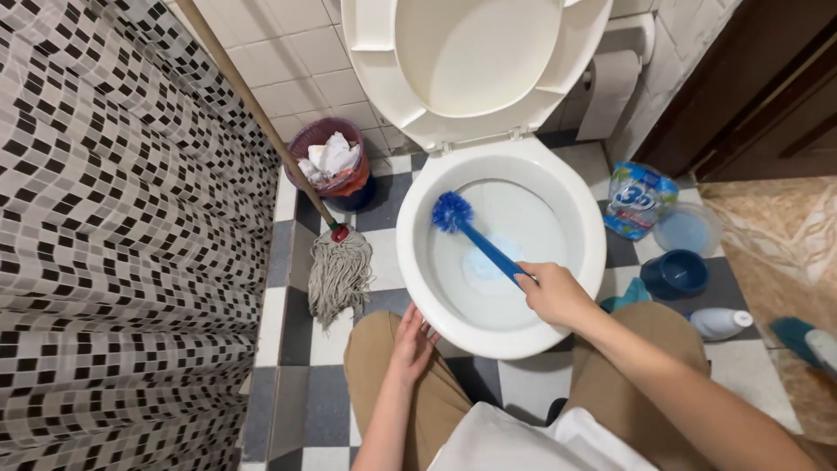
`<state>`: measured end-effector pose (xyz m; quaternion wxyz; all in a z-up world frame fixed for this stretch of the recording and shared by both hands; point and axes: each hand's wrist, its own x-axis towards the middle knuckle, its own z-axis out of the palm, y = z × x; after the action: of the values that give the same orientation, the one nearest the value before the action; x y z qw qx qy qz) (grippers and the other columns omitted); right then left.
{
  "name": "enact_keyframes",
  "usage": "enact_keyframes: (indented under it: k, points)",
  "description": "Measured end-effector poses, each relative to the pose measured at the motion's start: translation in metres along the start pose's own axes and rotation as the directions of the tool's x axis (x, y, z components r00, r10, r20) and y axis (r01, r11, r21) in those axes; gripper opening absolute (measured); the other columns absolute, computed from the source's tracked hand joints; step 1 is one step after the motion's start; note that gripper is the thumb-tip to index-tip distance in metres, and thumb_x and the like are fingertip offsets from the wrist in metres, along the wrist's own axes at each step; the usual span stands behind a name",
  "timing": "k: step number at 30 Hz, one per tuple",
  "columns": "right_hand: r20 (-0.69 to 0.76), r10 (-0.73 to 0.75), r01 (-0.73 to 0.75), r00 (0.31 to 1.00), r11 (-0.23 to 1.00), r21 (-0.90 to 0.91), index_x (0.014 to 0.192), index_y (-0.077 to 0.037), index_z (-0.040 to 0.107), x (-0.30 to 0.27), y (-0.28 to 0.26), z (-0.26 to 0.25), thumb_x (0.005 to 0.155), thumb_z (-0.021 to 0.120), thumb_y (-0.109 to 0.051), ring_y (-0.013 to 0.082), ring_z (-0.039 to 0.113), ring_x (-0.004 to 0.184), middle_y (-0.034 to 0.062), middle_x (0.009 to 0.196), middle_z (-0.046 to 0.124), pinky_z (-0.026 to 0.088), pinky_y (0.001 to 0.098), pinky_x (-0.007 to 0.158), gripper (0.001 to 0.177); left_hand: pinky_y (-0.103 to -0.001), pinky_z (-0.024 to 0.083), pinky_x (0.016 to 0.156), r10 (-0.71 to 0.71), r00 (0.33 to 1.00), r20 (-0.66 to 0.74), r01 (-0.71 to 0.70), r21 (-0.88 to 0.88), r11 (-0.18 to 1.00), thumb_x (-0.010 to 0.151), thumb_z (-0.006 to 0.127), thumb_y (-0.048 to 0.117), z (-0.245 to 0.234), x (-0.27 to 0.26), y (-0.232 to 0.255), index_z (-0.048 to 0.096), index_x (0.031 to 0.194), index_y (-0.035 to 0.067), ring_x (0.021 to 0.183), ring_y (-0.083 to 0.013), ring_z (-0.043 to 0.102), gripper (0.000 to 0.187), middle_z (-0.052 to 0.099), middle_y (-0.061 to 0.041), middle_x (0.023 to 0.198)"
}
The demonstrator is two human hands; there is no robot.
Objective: Cleaning the toilet bowl with a brush and wiping the exterior with a cloth.
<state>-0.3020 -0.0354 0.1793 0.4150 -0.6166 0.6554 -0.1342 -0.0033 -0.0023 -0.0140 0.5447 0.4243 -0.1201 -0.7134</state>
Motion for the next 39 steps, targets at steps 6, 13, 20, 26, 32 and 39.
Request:
enact_keyframes:
  k: [6,13,20,26,32,39]
  points:
    - [0.200,0.147,-0.123,0.969,0.984,-0.129,0.127,-0.019,0.076,-0.084,-0.033,-0.031,0.097,0.055,-0.029,0.0175,0.078,0.069,0.0048,0.061,0.076,0.062,0.0342,0.072,0.037,-0.042,0.055,0.088,0.038,0.999,-0.018,-0.037,0.028,0.999,0.092,0.072,0.036,-0.009,0.005,-0.008,0.054,0.146,0.029,0.110,-0.0182,0.063,0.057,0.069,0.006,0.125]
    - [-0.008,0.063,-0.061,0.998,0.989,0.133,0.103,-0.017,0.060,-0.018,0.015,0.028,0.102,0.047,-0.034,0.0182,0.059,0.058,0.0036,0.061,0.066,0.044,0.0364,0.062,0.021,-0.040,0.049,0.089,0.001,1.000,0.021,-0.001,-0.020,1.000,0.087,0.073,0.027,-0.002,0.009,-0.007,0.052,0.147,0.024,0.101,-0.0153,0.063,0.064,0.070,0.005,0.116]
    - [0.060,0.003,-0.006,0.998,0.999,0.049,0.071,-0.016,0.067,-0.012,0.026,0.023,0.103,0.050,-0.033,0.0158,0.063,0.070,0.0010,0.071,0.071,0.044,0.0355,0.068,0.041,-0.043,0.049,0.089,-0.003,1.000,-0.014,0.003,-0.043,0.999,0.088,0.072,0.024,-0.007,0.003,-0.002,0.048,0.151,0.022,0.106,-0.0160,0.062,0.068,0.069,0.004,0.122]
    - [0.116,0.037,-0.040,0.993,0.999,0.026,0.109,-0.001,0.081,-0.023,-0.001,-0.004,0.098,0.057,-0.026,0.0330,0.072,0.062,0.0257,0.068,0.075,0.058,0.0443,0.059,0.036,-0.047,0.051,0.097,0.014,1.000,0.018,-0.014,0.015,1.000,0.095,0.072,0.031,-0.014,0.018,-0.010,0.049,0.151,0.027,0.115,-0.0197,0.065,0.061,0.067,0.004,0.133]
    - [0.368,0.469,-0.298,0.803,0.850,-0.434,0.147,-0.013,0.060,-0.051,-0.033,-0.150,0.102,0.059,-0.042,0.0336,0.085,0.104,0.0197,0.141,0.070,0.068,0.0320,0.046,0.054,-0.046,0.055,0.091,0.009,0.999,0.034,-0.008,-0.043,0.999,0.092,0.074,0.026,-0.028,0.022,-0.015,0.060,0.141,0.028,0.106,-0.0220,0.068,0.051,0.072,0.001,0.121]
    - [-0.013,0.191,-0.051,0.981,0.199,-0.979,0.107,-0.039,0.087,0.085,-0.016,-0.222,0.086,0.058,-0.065,0.0204,0.084,0.095,-0.0042,0.103,0.088,0.063,0.0396,0.062,0.044,-0.044,0.055,0.090,0.025,0.999,0.029,-0.023,-0.078,0.997,0.093,0.072,0.025,-0.006,0.008,-0.002,0.062,0.137,0.028,0.103,-0.0204,0.068,0.045,0.072,0.003,0.118]
